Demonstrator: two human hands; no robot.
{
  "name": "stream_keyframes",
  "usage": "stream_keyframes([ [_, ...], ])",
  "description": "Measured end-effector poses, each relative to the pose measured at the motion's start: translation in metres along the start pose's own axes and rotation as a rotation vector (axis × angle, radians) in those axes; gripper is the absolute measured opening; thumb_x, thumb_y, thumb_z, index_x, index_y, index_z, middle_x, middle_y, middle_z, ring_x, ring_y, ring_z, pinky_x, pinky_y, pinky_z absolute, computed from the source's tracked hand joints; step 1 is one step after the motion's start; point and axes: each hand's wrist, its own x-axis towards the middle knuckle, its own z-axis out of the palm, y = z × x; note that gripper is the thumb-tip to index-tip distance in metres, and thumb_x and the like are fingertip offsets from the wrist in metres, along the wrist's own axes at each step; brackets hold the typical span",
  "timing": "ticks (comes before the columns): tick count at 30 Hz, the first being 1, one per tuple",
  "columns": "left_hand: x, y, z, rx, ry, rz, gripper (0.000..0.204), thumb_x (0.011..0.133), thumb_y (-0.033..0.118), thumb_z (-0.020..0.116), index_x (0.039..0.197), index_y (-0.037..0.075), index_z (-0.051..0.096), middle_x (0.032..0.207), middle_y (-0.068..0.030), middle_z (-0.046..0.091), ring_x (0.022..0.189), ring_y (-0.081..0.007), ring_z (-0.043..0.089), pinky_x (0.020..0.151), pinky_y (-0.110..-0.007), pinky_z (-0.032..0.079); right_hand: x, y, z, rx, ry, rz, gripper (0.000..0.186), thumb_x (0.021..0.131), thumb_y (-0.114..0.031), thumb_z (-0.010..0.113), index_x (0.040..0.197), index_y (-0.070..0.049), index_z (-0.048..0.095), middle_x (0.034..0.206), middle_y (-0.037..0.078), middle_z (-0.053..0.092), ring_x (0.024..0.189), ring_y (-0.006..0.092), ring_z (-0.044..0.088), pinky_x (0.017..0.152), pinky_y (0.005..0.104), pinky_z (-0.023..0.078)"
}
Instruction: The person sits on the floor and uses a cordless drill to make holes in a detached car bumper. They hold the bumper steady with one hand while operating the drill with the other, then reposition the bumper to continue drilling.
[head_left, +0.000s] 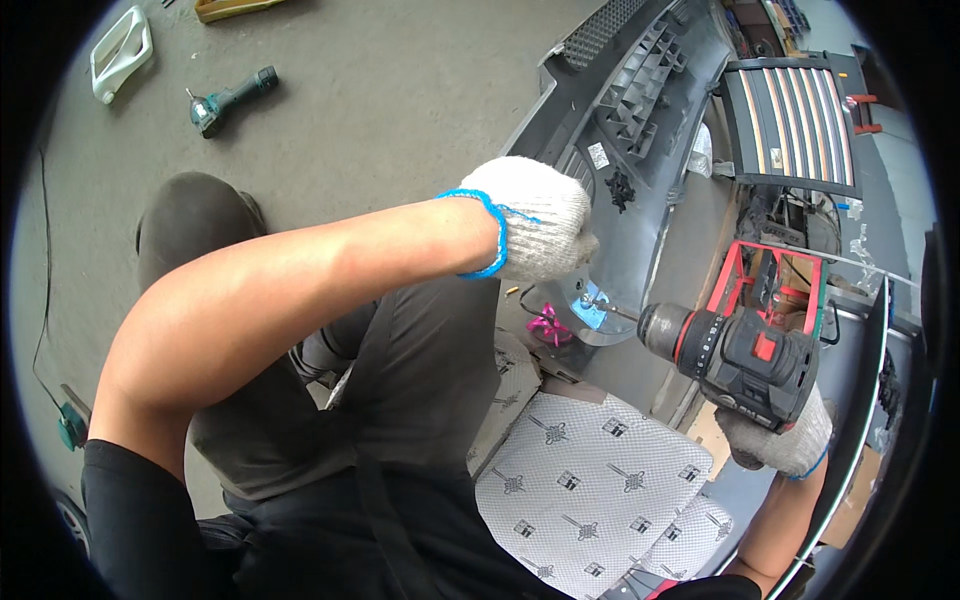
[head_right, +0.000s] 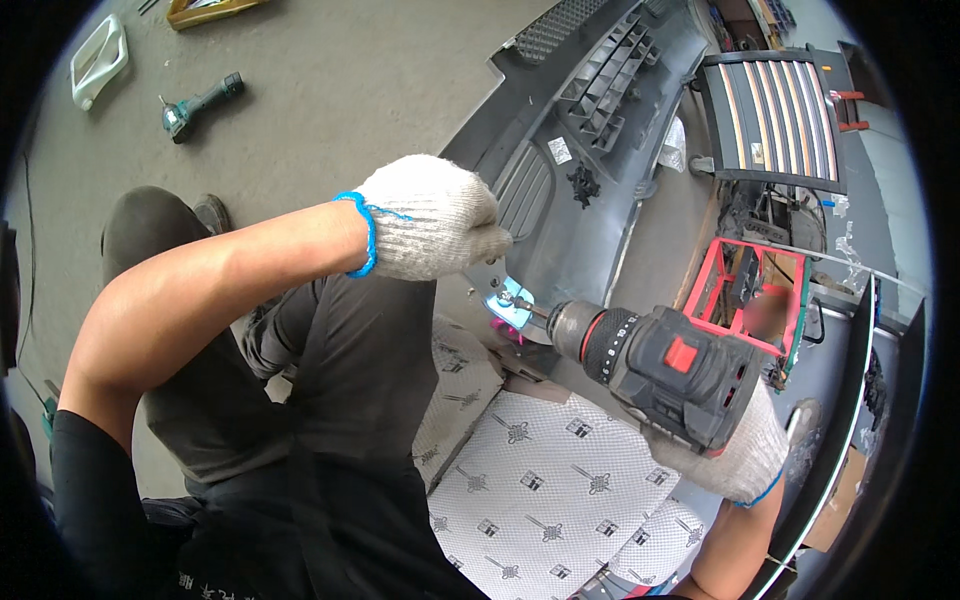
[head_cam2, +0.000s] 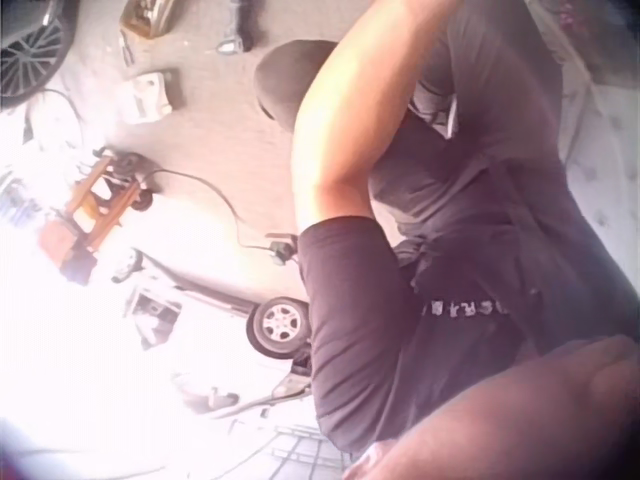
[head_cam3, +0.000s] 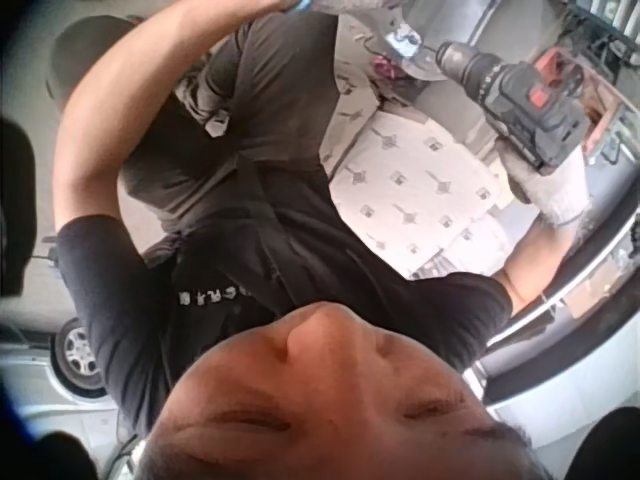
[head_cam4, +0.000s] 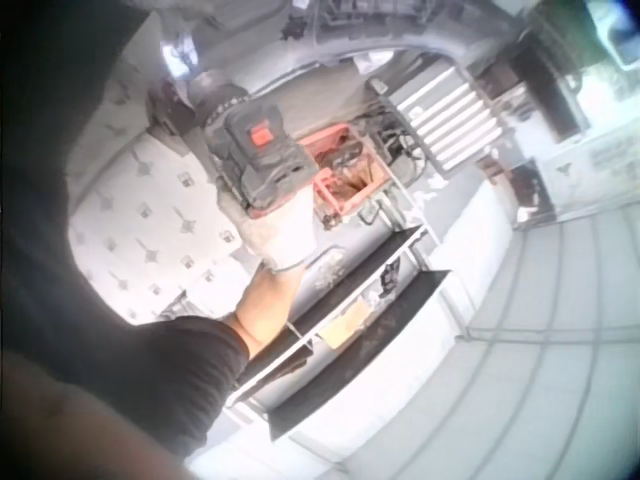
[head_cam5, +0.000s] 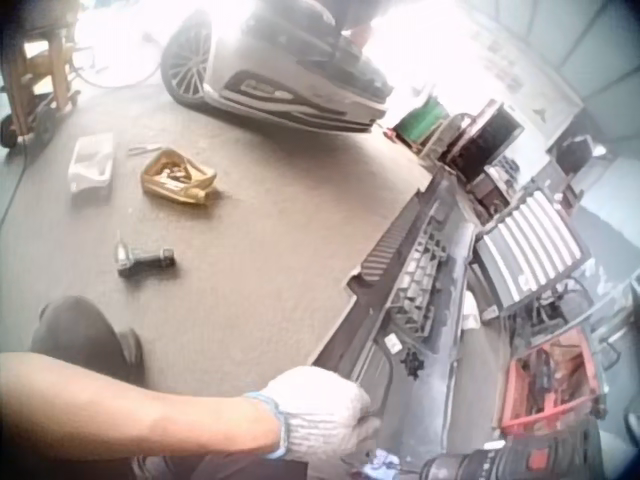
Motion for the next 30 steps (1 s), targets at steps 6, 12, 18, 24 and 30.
stream_keyframes([
  [6,0.0,0.0,0.001,-0.016,0.008,-0.005,0.036,0.096,0.035,0.057,0.086,0.005,0.074,0.084,-0.018,0.071,0.084,-0.0383,0.069,0.08,-0.048,0.055,-0.003,-0.009,-0.001,-0.077,-0.016,0.021,0.044,0.065,-0.016,0.08,0.108,-0.012,0.072,0.105,0.007,0.072,0.097,0.0327,0.069,0.086,0.0437,0.056],
  [12,0.001,-0.002,0.005,-0.002,0.005,0.047,0.034,0.096,0.033,0.056,0.09,0.005,0.074,0.085,-0.0185,0.07,0.085,-0.0388,0.069,0.079,-0.05,0.054,-0.004,-0.013,-0.003,-0.231,-0.052,-0.032,0.045,0.065,-0.017,0.08,0.109,-0.012,0.072,0.109,0.008,0.071,0.103,0.0337,0.068,0.091,0.0457,0.054],
  [18,0.001,-0.001,0.004,0.017,0.006,0.061,0.033,0.096,0.032,0.057,0.091,0.004,0.074,0.086,-0.0187,0.07,0.085,-0.0394,0.069,0.08,-0.05,0.054,0.0,-0.018,-0.001,-0.388,0.015,-0.181,0.037,0.067,-0.016,0.08,0.103,-0.013,0.073,0.101,0.006,0.072,0.095,0.0302,0.07,0.087,0.0439,0.056],
  [24,0.002,-0.003,0.005,0.012,0.022,0.075,0.032,0.095,0.031,0.057,0.092,0.005,0.074,0.086,-0.0188,0.07,0.086,-0.0394,0.069,0.08,-0.05,0.054,0.005,-0.02,-0.002,-0.294,0.027,-0.15,0.04,0.066,-0.013,0.081,0.105,-0.011,0.072,0.095,0.005,0.073,0.088,0.0274,0.071,0.082,0.0404,0.057],
  [30,0.001,-0.002,0.006,-0.01,0.023,0.043,0.032,0.095,0.031,0.057,0.091,0.005,0.075,0.087,-0.0189,0.071,0.087,-0.0391,0.069,0.08,-0.05,0.054,0.001,-0.007,-0.002,0.057,-0.01,0.044,0.043,0.066,-0.013,0.079,0.108,-0.01,0.072,0.102,0.008,0.073,0.092,0.0288,0.07,0.085,0.0417,0.056],
])
